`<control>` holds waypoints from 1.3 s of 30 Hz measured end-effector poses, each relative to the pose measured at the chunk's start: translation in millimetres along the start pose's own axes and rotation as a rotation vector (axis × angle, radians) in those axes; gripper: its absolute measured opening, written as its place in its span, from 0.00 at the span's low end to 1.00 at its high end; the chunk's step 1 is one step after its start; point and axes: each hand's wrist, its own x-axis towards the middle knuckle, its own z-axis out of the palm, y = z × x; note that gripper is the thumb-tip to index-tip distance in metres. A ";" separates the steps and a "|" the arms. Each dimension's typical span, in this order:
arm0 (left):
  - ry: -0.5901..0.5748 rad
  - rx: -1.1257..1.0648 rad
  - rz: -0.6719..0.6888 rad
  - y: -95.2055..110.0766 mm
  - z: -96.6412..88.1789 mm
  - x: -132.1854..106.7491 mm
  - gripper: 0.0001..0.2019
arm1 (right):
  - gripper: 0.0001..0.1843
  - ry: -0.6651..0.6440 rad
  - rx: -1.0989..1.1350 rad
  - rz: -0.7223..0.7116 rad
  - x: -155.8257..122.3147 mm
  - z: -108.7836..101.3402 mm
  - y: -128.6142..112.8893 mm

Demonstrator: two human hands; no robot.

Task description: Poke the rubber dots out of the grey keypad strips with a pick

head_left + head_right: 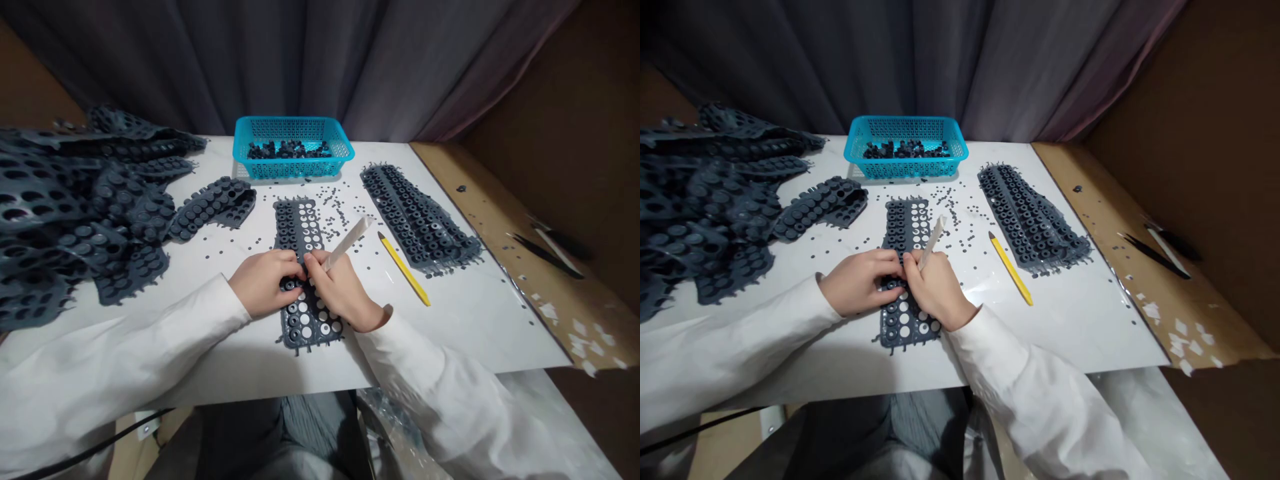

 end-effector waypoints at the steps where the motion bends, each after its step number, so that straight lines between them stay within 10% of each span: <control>1: 0.011 -0.004 0.007 0.0 0.3 -0.5 0.06 | 0.19 -0.002 -0.007 -0.006 -0.1 0.2 -0.3; 39: 0.049 0.007 0.026 3.3 8.2 -10.7 0.07 | 0.20 0.040 0.034 0.021 -2.0 1.1 -1.4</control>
